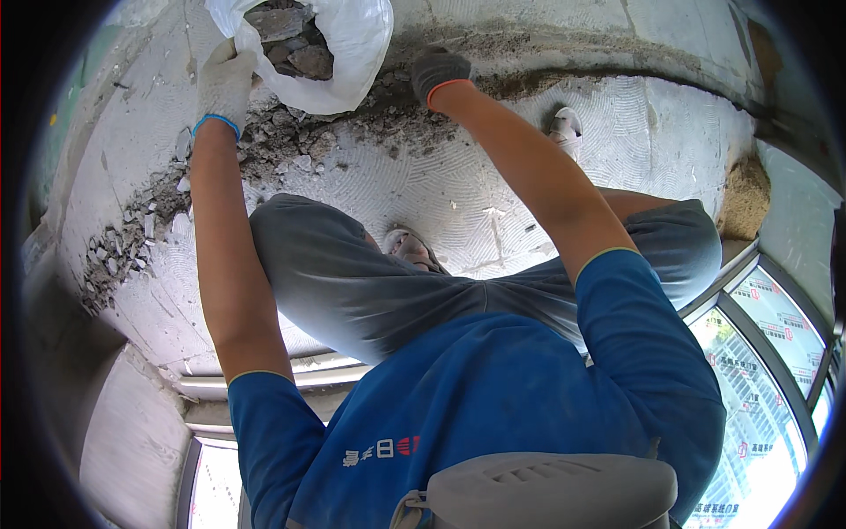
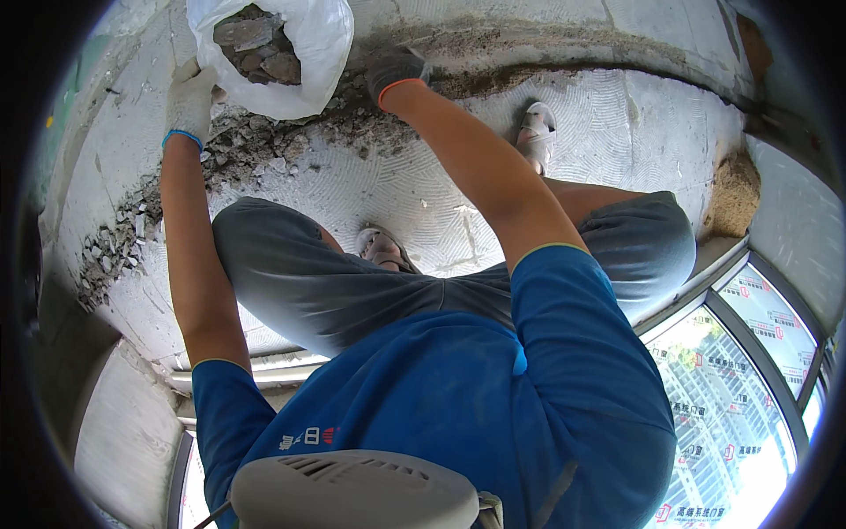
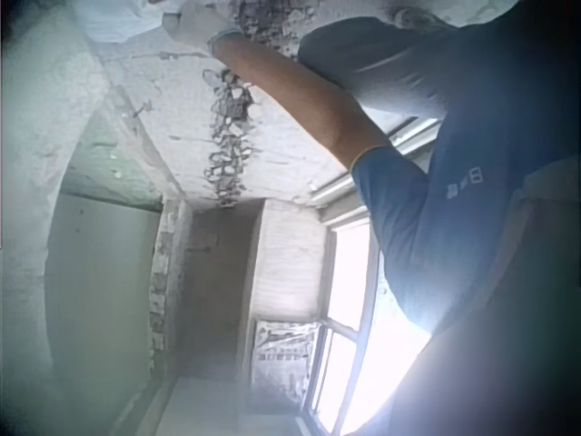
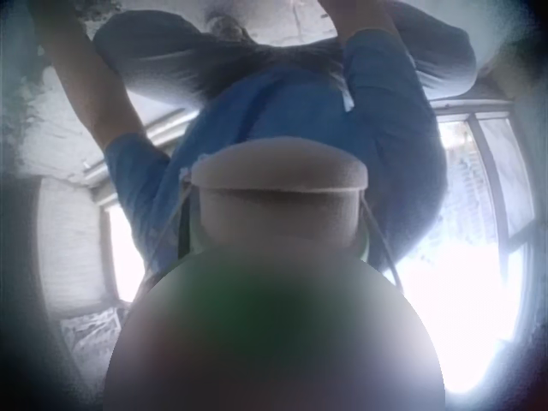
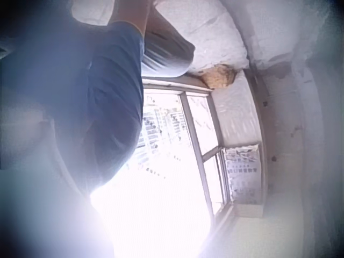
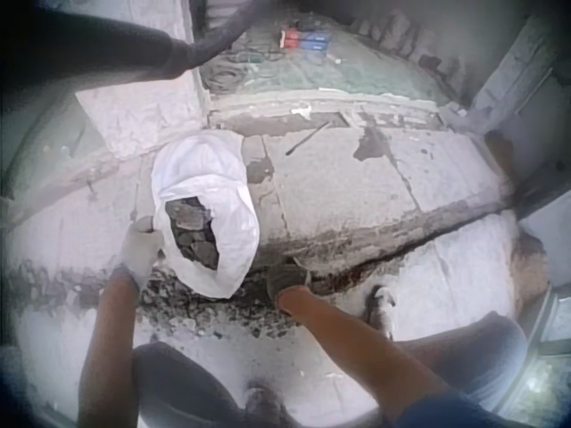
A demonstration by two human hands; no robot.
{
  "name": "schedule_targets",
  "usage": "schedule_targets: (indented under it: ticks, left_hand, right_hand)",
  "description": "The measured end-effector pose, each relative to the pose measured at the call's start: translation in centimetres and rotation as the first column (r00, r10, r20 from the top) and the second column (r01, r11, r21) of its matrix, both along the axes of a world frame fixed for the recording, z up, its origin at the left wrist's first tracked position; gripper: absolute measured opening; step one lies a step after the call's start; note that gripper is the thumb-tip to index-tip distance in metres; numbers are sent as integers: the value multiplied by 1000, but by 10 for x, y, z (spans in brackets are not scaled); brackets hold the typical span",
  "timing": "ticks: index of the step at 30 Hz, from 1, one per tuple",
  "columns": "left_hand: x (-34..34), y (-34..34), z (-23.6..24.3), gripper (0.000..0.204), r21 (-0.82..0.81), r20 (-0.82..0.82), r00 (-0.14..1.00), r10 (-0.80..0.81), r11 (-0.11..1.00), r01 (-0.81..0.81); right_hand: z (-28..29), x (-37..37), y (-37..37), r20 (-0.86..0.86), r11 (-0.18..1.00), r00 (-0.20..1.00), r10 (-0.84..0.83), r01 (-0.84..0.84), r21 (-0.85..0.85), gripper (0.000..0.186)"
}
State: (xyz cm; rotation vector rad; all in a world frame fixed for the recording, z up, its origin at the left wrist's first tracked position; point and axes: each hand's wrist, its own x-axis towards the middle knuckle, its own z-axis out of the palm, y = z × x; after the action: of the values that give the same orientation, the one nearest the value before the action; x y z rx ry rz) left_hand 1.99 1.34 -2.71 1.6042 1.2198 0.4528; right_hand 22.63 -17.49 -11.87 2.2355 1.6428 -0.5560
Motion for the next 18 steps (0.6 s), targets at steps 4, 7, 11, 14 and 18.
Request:
schedule_targets:
  ticks: [4,7,11,14,18]
  left_hand:
    - [-7,-1,-1,29,6,-31,999,10,1000,-9]
    - [-15,-1,8,30,-3,-26,999,22,1000,-22]
    - [0,2,1,34,11,60,998,18,1000,-19]
    - [-5,4,-5,35,-11,67,997,31,999,-31]
    - [-9,0,5,32,-10,33,998,44,999,-44]
  right_hand:
    - [38,2,-13,-193,990,973,-127,113,-78,27]
    - [42,81,-31,-130,928,921,-368,356,-106,31]
    - [2,236,-88,193,918,906,-376,393,-55,40]
    - [-22,224,-107,196,956,954,-228,257,-139,34]
    - [-29,87,-93,151,992,983,-104,113,-52,23]
